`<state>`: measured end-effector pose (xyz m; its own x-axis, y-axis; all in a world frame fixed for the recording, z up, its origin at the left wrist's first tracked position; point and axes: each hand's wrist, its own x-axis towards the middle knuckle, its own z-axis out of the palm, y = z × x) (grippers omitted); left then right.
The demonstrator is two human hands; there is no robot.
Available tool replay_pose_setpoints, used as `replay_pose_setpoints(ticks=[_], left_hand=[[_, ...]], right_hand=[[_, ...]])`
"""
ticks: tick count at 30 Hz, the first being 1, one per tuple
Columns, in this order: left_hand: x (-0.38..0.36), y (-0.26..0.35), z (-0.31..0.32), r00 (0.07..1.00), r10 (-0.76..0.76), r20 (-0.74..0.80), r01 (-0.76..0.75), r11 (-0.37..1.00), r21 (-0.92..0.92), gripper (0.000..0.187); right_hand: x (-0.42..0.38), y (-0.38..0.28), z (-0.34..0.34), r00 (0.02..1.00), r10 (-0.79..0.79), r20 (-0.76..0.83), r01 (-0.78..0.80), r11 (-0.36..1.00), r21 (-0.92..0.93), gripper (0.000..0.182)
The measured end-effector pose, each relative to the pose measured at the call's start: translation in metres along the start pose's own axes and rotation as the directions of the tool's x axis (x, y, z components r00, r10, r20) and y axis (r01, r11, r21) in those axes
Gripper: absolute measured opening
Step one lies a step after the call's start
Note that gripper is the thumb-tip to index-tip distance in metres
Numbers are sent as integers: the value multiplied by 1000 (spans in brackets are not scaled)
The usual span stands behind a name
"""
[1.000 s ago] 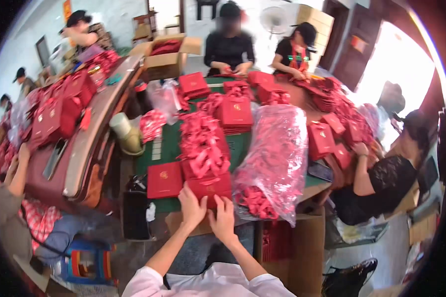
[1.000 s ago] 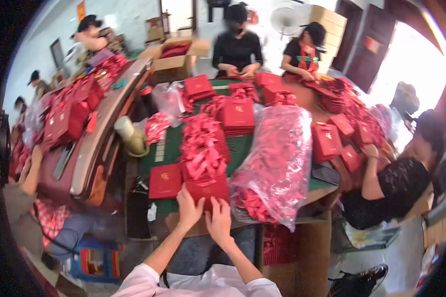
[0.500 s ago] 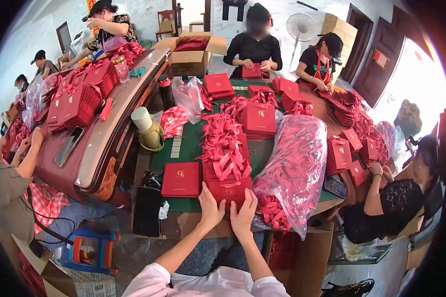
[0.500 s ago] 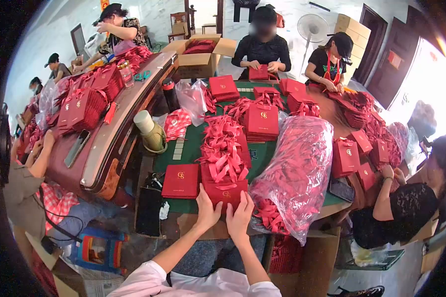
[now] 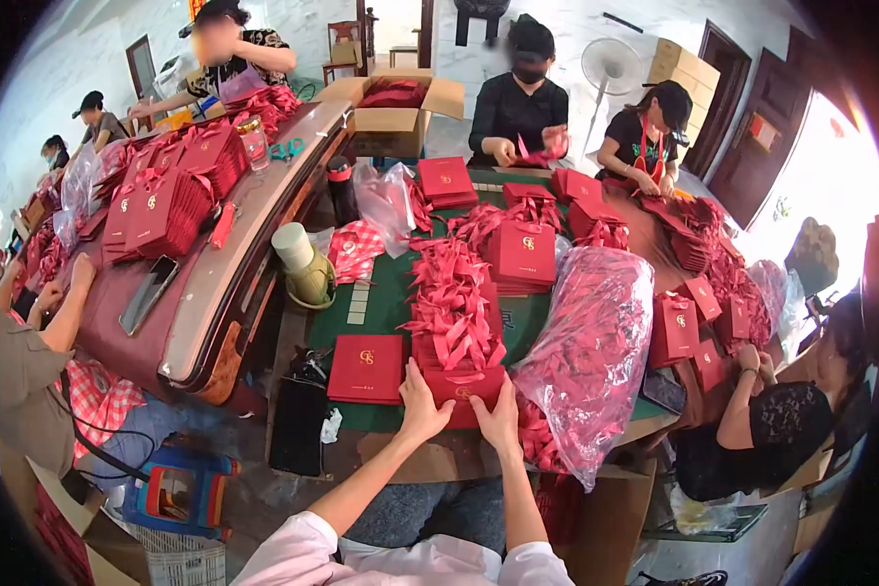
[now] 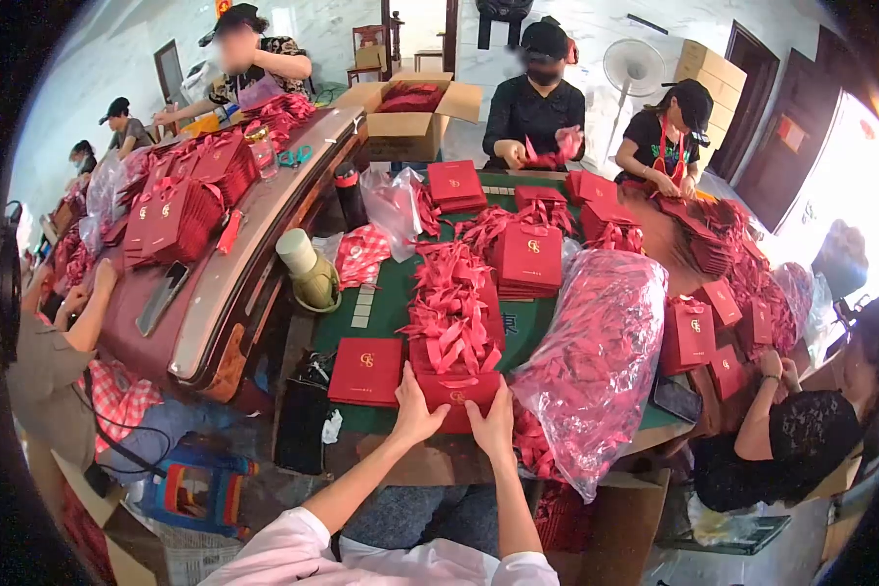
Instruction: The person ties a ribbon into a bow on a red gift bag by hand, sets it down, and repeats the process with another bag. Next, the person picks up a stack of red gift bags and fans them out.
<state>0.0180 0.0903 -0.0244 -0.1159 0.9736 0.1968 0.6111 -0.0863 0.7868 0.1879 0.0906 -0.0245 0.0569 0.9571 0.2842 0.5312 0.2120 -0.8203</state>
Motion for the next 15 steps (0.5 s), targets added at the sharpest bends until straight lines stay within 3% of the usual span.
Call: replay_pose_setpoints(ticks=[1,3,8,11,15], left_hand=[[3,-1,0,998,-56,39,56,998,8,120],[9,3,-3,991,-114,76,113,993,18,122],[20,10,-3,970,-219,106,219,976,6,120],[21,-1,8,983,-174,54,179,976,-121,123],[27,-6,7,980,-177,87,184,980,-79,127]], right_hand=[[2,3,0,1000,5,0,-5,1000,-2,75],[11,15,6,997,23,72,-40,972,232,79],[22,25,9,985,75,157,-122,941,314,81],[27,22,2,977,88,192,-149,933,327,82],[32,22,0,971,85,224,-175,891,420,76]])
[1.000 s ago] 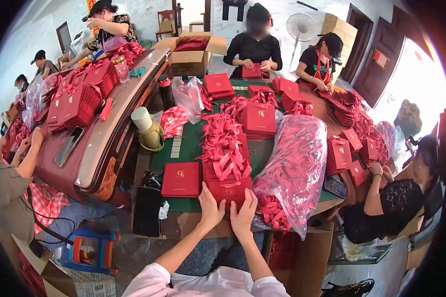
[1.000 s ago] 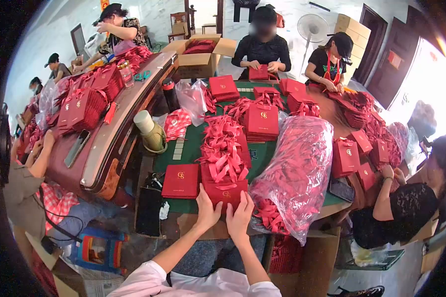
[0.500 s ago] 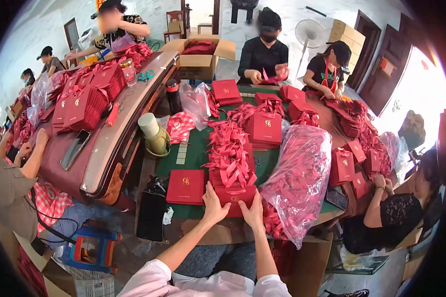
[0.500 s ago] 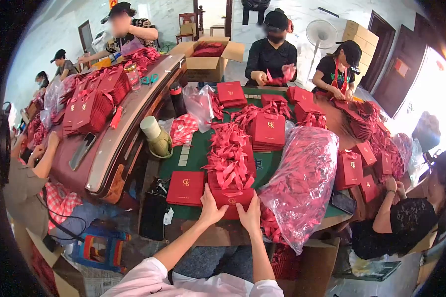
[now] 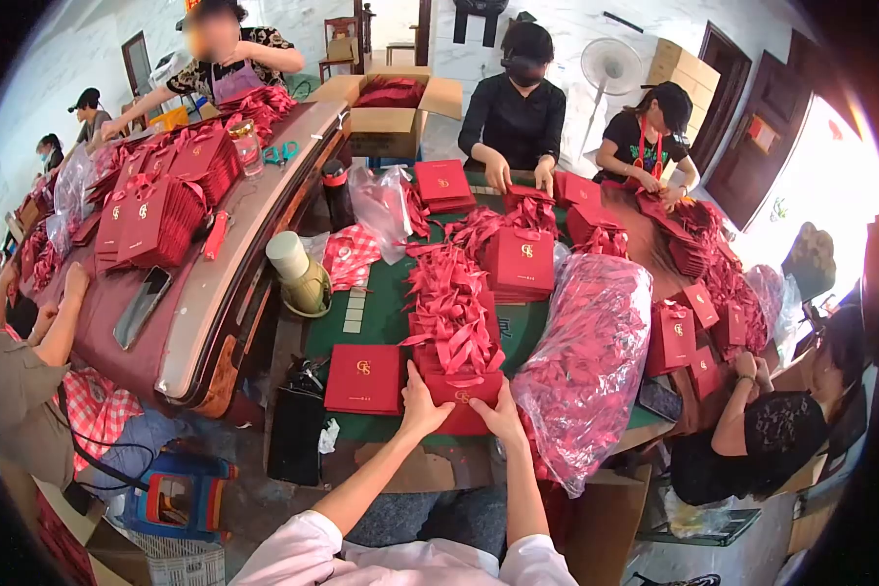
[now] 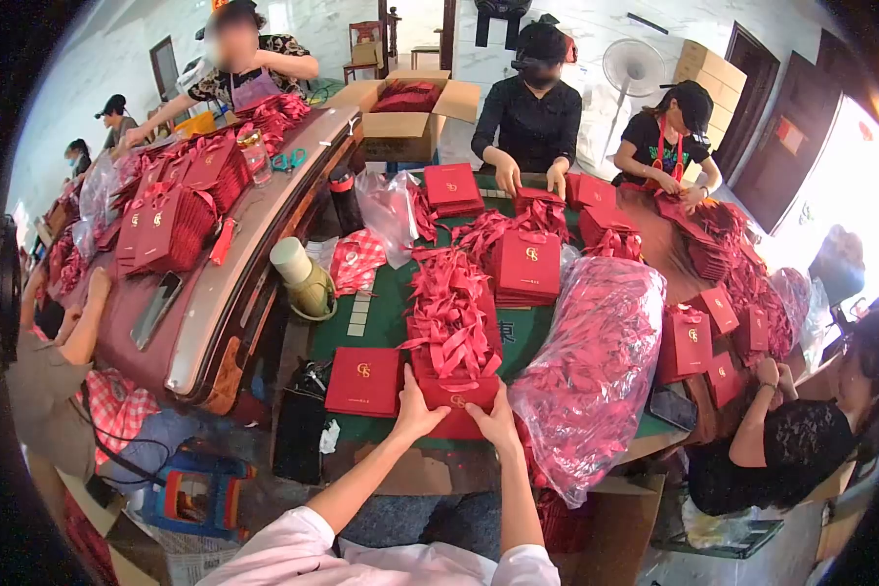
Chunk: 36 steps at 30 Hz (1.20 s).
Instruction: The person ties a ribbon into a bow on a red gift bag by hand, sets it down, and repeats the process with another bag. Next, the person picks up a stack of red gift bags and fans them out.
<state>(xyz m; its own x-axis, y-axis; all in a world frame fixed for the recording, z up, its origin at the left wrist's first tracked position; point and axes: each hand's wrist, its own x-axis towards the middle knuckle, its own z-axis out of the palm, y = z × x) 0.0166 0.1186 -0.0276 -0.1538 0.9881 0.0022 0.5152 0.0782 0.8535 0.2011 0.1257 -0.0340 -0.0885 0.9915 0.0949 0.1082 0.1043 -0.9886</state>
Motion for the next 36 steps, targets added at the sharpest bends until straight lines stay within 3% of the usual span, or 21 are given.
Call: replay_pose_setpoints(ticks=[6,11,14,19,22,27,30,32,36], left_hand=[[5,-8,4,999,-33,17,33,999,-4,128],[0,-9,5,993,105,-57,-108,993,-55,122],[-5,-2,7,997,26,-74,-28,999,-27,119],[-12,2,8,989,66,-134,-64,998,17,116],[-13,0,6,992,42,-118,-44,999,-13,116],[-9,-6,4,997,31,-75,-35,998,-49,116],[-3,-17,9,986,142,-82,-153,976,-156,114],[2,-21,10,988,145,-61,-157,893,-422,108],[5,-18,3,987,156,-31,-157,923,-352,107]], right_hand=[[1,2,4,1000,22,-15,-20,989,146,74],[-3,-7,4,999,33,-28,-31,996,86,70],[-4,-6,3,998,56,-33,-54,997,62,67],[-1,10,3,997,59,-53,-53,993,103,64],[3,21,1,998,-58,-25,57,998,-7,69],[-2,-2,-2,995,94,24,-96,991,95,67],[-2,-1,0,998,68,14,-69,988,139,66],[-3,-3,-2,998,55,24,-57,991,117,65],[-3,-2,-1,997,60,48,-66,990,125,70]])
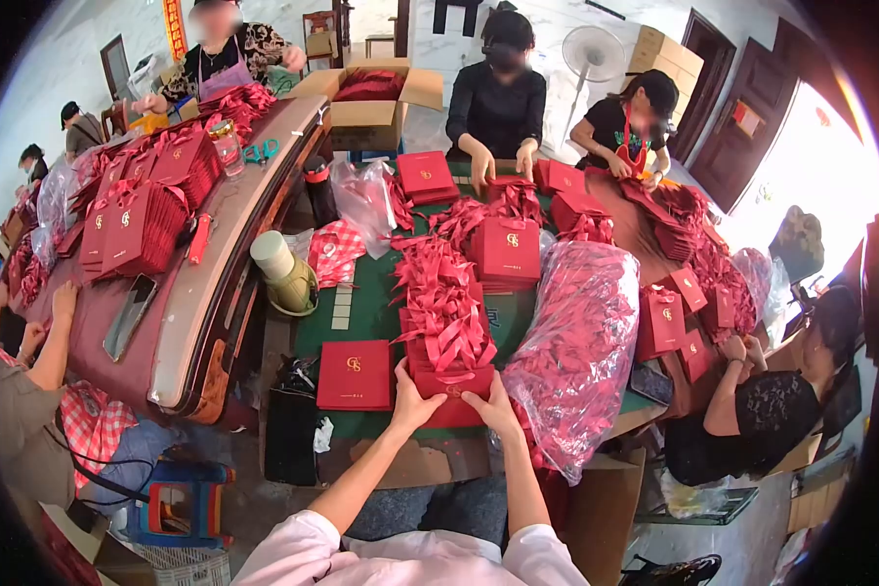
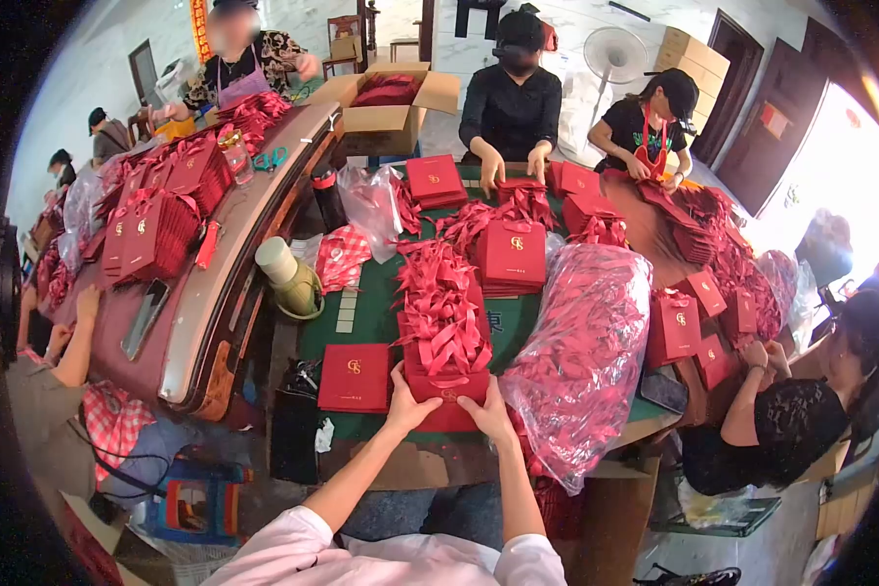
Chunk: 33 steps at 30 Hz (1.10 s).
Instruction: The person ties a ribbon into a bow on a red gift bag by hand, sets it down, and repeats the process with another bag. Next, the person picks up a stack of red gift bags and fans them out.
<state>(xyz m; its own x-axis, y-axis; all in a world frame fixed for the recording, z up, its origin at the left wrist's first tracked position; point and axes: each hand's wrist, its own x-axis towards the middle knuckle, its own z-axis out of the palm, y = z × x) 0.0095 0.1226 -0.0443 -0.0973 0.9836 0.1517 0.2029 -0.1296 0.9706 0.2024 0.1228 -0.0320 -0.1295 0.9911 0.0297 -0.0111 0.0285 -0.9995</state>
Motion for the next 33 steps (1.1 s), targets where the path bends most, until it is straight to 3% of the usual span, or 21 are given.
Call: replay_pose_setpoints(ticks=[1,3,6,10,12,16,18,21,24,29,33], left_hand=[[1,4,-2,999,-44,9,44,998,47,107],[3,6,-2,996,-90,20,88,992,95,108],[5,-3,1,999,-42,-13,41,999,-22,107],[7,-11,-3,1000,-10,-26,10,1000,-11,115],[9,-7,-4,1000,-20,-23,20,1000,-13,119],[9,-4,-6,998,-69,-10,69,998,-12,112],[7,0,-6,997,-78,-7,77,997,-8,111],[7,9,-5,998,-57,-9,56,996,-65,108],[7,14,-8,992,-128,18,130,978,-166,105],[12,22,-15,953,-279,116,302,886,-351,90],[11,23,-18,956,-259,138,294,857,-424,84]], right_hand=[[0,1,-1,1000,3,-3,-3,1000,3,70],[2,3,-3,998,-59,-26,48,946,-320,79],[5,10,0,995,-71,-74,40,933,-359,85],[9,10,0,996,-34,-80,12,965,-262,87],[11,6,0,999,33,21,-32,996,-77,93],[10,7,4,998,-47,-40,42,993,-112,89],[10,10,4,990,-101,-94,68,951,-302,89],[12,13,-2,998,-55,-28,44,954,-296,93],[13,14,1,997,-65,-51,55,982,-180,92],[9,13,1,997,-51,-65,41,989,-141,88],[1,-1,2,994,-82,-70,73,990,-118,85]])
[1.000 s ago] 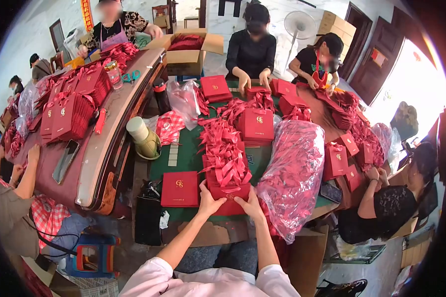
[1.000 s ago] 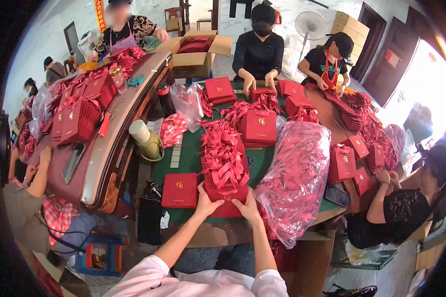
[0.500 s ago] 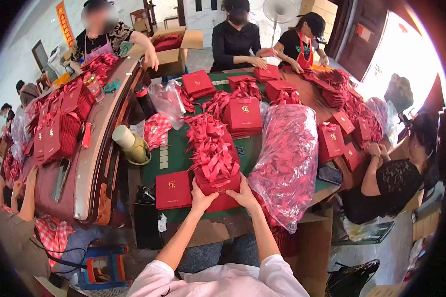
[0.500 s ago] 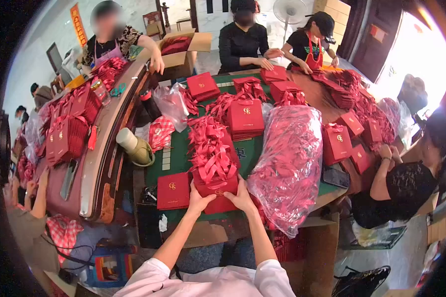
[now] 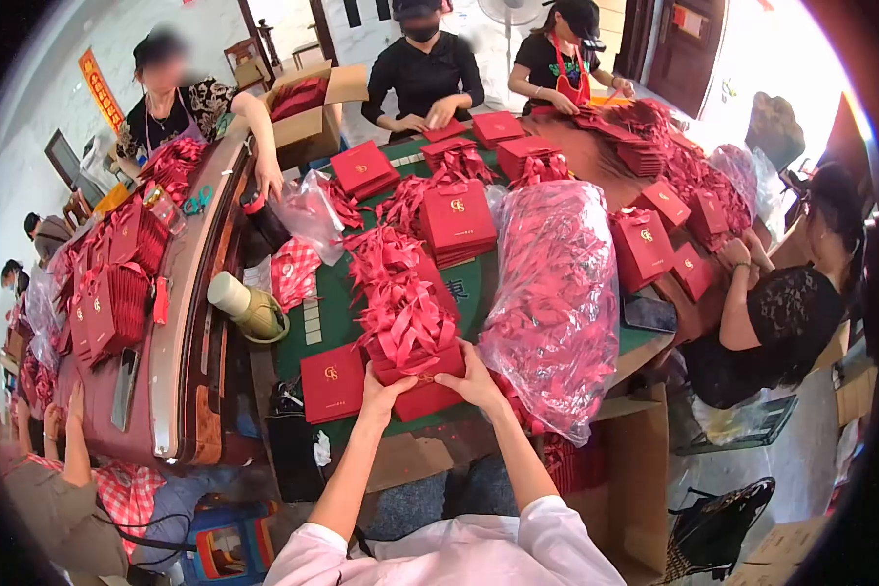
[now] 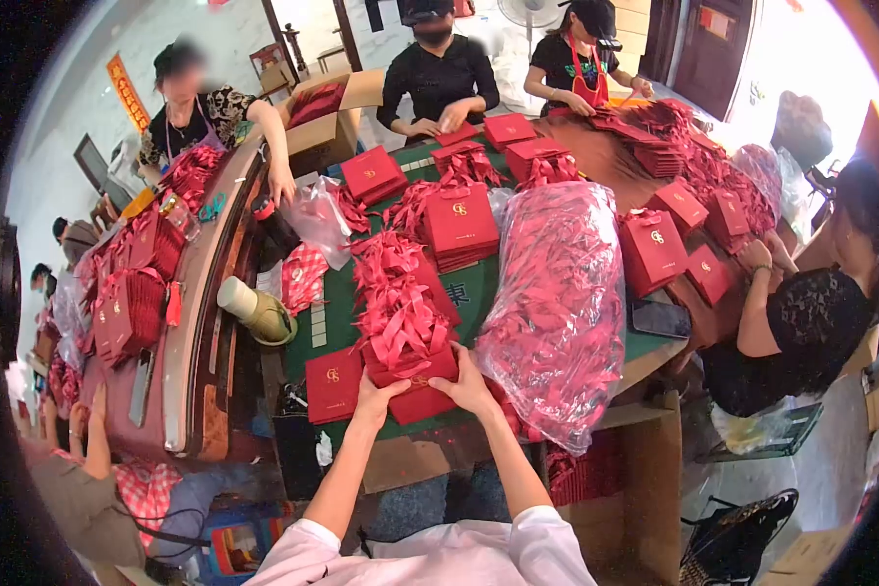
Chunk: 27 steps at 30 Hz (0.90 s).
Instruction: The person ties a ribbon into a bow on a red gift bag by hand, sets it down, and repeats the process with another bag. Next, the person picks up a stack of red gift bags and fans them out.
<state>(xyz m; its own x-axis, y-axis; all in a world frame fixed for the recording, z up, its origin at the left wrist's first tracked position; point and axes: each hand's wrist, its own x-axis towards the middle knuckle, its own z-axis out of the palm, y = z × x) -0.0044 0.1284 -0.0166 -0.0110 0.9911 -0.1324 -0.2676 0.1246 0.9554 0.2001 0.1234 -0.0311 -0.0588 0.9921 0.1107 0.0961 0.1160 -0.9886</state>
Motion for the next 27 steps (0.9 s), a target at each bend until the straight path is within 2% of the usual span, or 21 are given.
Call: replay_pose_setpoints(ticks=[4,6,7,9,12,13,14,16,17,18,20,21,22,24,27], left_hand=[[-9,8,-5,999,4,33,-2,999,-46,80],[-17,13,-9,999,15,50,-12,998,-68,78],[-24,18,-11,998,-17,55,22,995,-98,78],[-35,20,-17,994,-62,95,76,985,-152,70],[-57,27,-26,984,-130,124,157,958,-240,60],[-61,19,-36,981,-138,139,167,960,-223,52],[-66,14,-40,982,-135,131,162,960,-228,52],[-76,7,-43,979,-161,123,200,870,-450,63],[-81,3,-44,981,-156,111,190,869,-456,63],[-86,0,-43,974,-178,137,223,844,-488,56],[-96,-9,-40,969,-195,154,248,814,-526,50],[-102,-14,-39,961,-236,144,276,807,-523,49],[-107,-17,-38,952,-275,136,305,798,-519,49],[-116,-34,-41,945,-278,172,327,799,-504,53],[-128,-44,-31,953,-276,127,300,786,-540,50]], right_hand=[[-7,-6,5,1000,0,-25,-1,999,-44,89],[-14,-16,8,1000,-13,-17,15,992,126,92],[-19,-25,9,1000,-13,-16,15,992,127,92],[-29,-46,10,994,-41,-102,34,997,-65,91],[-49,-74,11,997,37,-62,-40,998,-57,90],[-56,-71,14,996,56,-62,-55,998,19,90],[-63,-71,14,997,55,-53,-54,998,18,90],[-76,-72,16,998,-5,-57,-1,995,-104,87],[-78,-60,22,999,-31,-42,34,996,78,80],[-81,-62,24,999,-33,-28,35,996,76,80],[-89,-65,25,972,221,76,-232,869,437,76],[-91,-67,26,968,245,59,-239,821,518,74],[-92,-70,24,967,244,69,-245,823,513,74],[-95,-77,16,986,123,116,-167,808,564,74],[-98,-71,15,982,156,106,-188,847,497,66]])
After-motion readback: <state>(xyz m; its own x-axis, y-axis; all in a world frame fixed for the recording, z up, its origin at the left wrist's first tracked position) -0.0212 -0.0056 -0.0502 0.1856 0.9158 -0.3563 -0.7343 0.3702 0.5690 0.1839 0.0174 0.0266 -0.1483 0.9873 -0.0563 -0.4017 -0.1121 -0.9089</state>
